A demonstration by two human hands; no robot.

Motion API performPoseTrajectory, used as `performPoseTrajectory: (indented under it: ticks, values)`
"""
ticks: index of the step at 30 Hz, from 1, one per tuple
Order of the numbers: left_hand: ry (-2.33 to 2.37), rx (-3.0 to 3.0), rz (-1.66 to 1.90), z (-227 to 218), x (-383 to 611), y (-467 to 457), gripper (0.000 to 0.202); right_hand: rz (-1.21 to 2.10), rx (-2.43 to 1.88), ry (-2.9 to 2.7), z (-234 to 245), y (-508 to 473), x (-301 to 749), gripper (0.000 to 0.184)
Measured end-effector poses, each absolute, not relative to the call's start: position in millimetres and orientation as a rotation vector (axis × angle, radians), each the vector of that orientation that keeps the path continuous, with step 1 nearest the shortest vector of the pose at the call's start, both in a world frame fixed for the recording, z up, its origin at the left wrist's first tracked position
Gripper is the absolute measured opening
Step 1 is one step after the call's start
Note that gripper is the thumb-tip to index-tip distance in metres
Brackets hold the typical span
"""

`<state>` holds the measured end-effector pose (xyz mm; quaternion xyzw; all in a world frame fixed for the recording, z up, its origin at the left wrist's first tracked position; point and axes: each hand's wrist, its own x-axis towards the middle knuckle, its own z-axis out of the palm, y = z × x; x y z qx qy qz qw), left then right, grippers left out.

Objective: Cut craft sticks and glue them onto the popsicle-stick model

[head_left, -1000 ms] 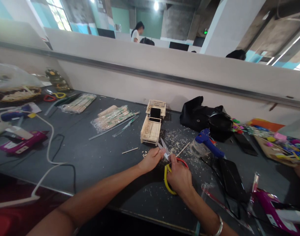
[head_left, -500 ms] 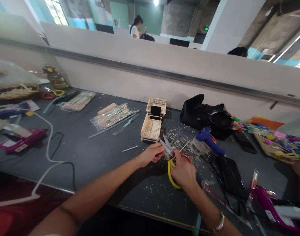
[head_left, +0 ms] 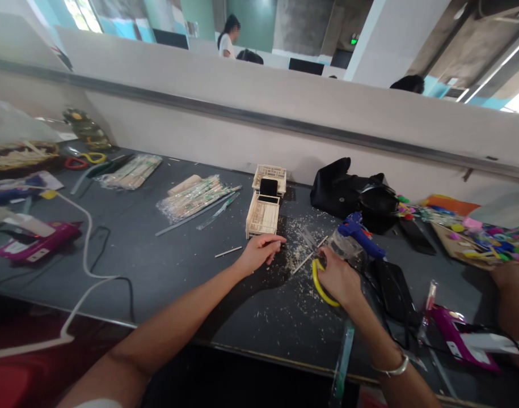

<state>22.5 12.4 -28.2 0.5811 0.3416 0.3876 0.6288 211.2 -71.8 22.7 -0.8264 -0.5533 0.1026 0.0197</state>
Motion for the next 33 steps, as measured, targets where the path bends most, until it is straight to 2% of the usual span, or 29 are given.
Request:
performPoseTrajectory:
  ticks: [7,13,19,25,33]
  values:
    - [0.694,1.159,0.898,-26,23,14,0.026,0.377,-2.528,-1.717,13,-84,231,0.033]
    - [0.718,1.029,0.980,-19,26,11,0.031,0.276,-2.077,-1.823,0,-90,231,0.043]
    - [0.630,0.827,0.969,-3,26,6,0.032,0.014,-1.807,-1.936,0,-73,215,0.044]
    - [0.584,0.739,0.961,2,25,3,0.025,-0.010,-1.748,-1.893,-11,-65,211,0.044]
    - [0.605,0.712,0.989,1,32,-1,0.033,-0.065,-1.703,-1.922,-29,-71,218,0.041]
